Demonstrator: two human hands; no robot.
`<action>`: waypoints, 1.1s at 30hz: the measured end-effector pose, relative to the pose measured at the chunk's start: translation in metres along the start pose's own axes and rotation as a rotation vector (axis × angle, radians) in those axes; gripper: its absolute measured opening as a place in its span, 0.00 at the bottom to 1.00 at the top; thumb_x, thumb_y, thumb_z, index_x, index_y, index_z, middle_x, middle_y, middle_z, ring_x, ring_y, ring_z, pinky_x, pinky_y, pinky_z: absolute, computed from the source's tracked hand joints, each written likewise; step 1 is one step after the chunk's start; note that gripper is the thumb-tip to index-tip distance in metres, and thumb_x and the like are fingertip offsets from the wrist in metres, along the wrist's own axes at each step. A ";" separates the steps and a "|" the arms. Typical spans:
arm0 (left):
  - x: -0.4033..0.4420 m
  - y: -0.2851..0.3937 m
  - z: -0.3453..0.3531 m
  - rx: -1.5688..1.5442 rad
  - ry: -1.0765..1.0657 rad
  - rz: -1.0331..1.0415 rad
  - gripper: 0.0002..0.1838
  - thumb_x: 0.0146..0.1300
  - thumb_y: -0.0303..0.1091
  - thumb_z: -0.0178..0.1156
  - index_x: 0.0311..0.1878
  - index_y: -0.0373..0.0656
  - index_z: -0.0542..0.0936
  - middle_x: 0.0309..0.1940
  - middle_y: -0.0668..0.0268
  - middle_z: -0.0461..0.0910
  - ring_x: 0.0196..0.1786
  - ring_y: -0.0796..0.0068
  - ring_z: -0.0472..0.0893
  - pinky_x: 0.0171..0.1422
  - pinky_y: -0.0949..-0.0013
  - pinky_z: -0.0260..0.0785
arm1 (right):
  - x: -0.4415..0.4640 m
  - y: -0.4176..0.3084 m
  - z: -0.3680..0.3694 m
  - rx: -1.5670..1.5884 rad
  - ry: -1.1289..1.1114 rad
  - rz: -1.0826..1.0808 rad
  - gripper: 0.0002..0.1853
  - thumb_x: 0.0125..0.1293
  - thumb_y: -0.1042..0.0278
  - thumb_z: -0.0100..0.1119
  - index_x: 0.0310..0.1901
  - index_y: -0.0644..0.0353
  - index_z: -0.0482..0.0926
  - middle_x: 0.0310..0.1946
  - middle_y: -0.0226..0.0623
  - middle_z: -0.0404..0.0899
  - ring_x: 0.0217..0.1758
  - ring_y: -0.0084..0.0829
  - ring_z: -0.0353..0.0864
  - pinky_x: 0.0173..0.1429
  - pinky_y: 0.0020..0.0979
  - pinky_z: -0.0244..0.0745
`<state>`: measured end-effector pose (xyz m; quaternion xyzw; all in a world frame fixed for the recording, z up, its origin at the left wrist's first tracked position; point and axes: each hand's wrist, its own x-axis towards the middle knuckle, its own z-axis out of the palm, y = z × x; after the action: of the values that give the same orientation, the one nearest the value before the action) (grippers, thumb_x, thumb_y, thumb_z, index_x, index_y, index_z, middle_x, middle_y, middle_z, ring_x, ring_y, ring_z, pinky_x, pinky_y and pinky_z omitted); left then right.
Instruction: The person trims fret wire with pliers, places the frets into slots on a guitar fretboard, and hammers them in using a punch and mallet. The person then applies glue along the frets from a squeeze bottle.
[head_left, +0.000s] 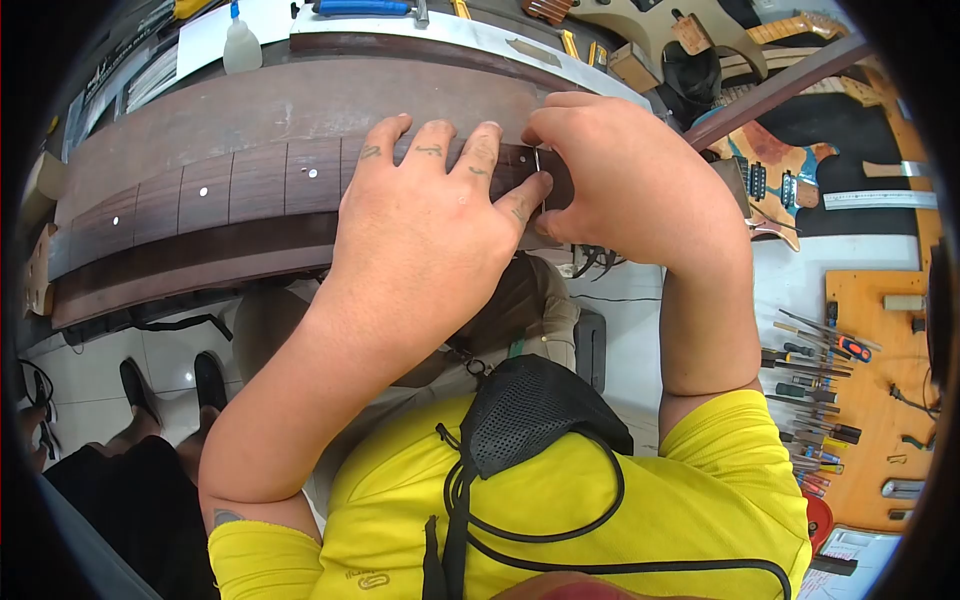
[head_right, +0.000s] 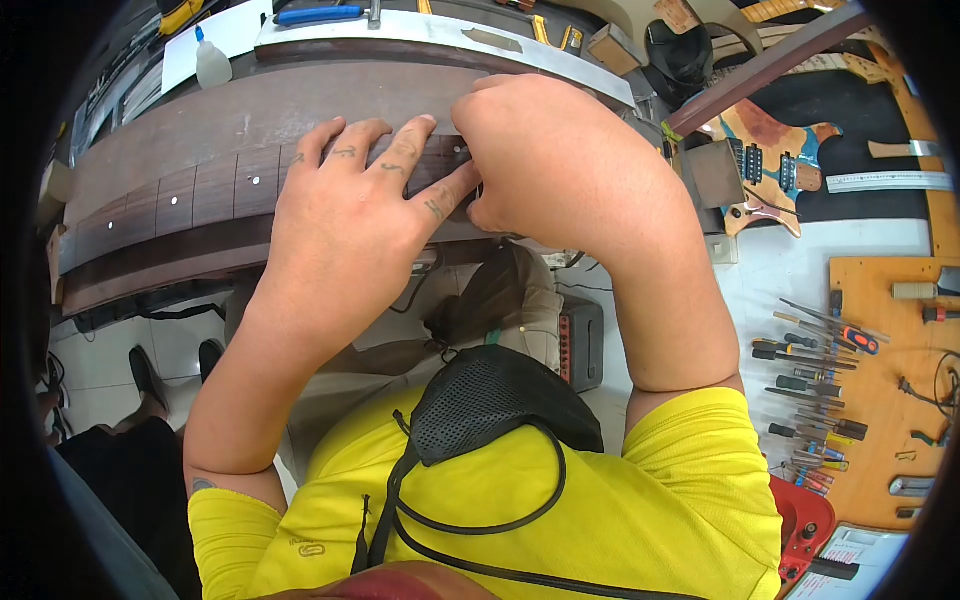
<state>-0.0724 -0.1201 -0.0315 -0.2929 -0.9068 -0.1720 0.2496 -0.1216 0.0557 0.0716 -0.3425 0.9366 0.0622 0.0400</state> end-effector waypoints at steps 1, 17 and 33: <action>0.001 0.000 -0.001 -0.007 -0.003 -0.002 0.25 0.61 0.29 0.63 0.62 0.60 0.87 0.64 0.56 0.82 0.61 0.53 0.81 0.74 0.45 0.66 | -0.002 0.002 0.000 0.000 0.021 -0.011 0.20 0.48 0.70 0.75 0.42 0.69 0.84 0.39 0.53 0.86 0.46 0.52 0.87 0.51 0.45 0.83; 0.004 0.002 -0.005 0.020 -0.006 0.035 0.31 0.54 0.27 0.67 0.64 0.63 0.87 0.63 0.55 0.81 0.59 0.51 0.81 0.70 0.46 0.67 | -0.131 0.179 0.068 0.145 0.067 0.298 0.17 0.62 0.72 0.68 0.53 0.63 0.84 0.49 0.45 0.82 0.54 0.42 0.82 0.63 0.38 0.76; -0.002 -0.003 0.001 0.044 0.063 0.048 0.26 0.58 0.33 0.64 0.62 0.63 0.87 0.58 0.58 0.82 0.56 0.54 0.82 0.67 0.48 0.69 | -0.131 0.096 0.047 1.202 0.362 0.502 0.19 0.81 0.67 0.52 0.68 0.60 0.68 0.30 0.27 0.72 0.23 0.17 0.71 0.27 0.24 0.74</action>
<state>-0.0736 -0.1232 -0.0334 -0.3036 -0.8947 -0.1551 0.2885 -0.0824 0.2190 0.0491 -0.0379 0.8516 -0.5205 0.0504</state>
